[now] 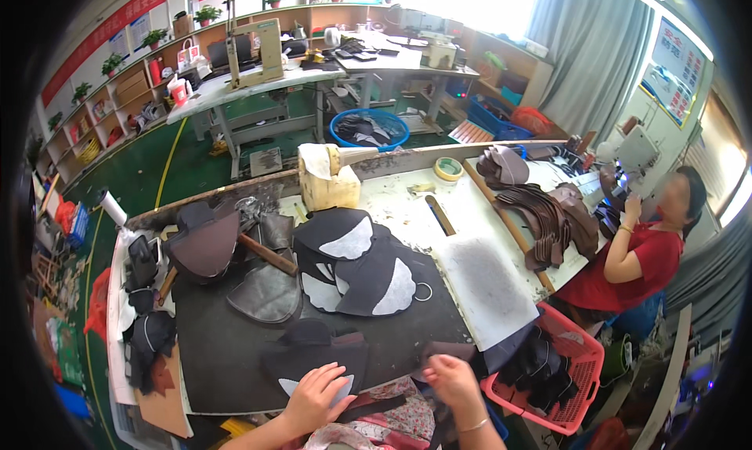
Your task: The person aligns and attaches leather pieces onto padded shoe upper components by hand, smoothing and pressing the layers together on the workbench.
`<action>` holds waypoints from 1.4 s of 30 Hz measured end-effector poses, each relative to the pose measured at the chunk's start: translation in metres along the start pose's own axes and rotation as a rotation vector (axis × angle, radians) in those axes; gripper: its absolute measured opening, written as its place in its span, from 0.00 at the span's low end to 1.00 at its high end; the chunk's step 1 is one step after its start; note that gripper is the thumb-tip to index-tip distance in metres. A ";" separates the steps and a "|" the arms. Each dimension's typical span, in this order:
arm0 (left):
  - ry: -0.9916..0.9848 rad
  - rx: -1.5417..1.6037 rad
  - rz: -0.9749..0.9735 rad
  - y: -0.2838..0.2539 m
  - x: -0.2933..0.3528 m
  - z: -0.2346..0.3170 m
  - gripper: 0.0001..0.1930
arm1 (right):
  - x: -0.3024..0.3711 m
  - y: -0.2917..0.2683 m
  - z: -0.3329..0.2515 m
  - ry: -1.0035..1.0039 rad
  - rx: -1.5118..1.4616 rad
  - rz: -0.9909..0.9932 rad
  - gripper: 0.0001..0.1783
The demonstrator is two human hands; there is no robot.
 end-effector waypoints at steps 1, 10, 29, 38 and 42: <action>-0.027 -0.010 0.005 -0.007 0.001 -0.003 0.16 | -0.005 -0.003 -0.008 0.093 -0.255 -0.186 0.04; -0.119 0.372 0.163 -0.001 -0.018 0.002 0.19 | 0.029 0.074 -0.028 -0.056 0.373 -0.227 0.09; -0.262 0.511 0.192 -0.016 -0.037 0.000 0.14 | 0.017 0.124 0.054 0.183 0.042 -0.431 0.13; -0.472 0.645 0.139 -0.023 -0.021 -0.013 0.13 | 0.028 0.159 0.031 -0.130 0.393 -0.506 0.14; -0.565 0.721 0.140 -0.024 -0.015 -0.021 0.09 | 0.027 0.163 0.029 -0.212 0.462 -0.534 0.10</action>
Point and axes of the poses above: each hand's wrist, its own x-axis away from the middle knuckle, its own y-axis out of the palm, z = x × y, the point moved 7 cm from there along -x, towards the middle knuckle, and after that the axes turned 4 degrees about y, right-handed, at the moved point
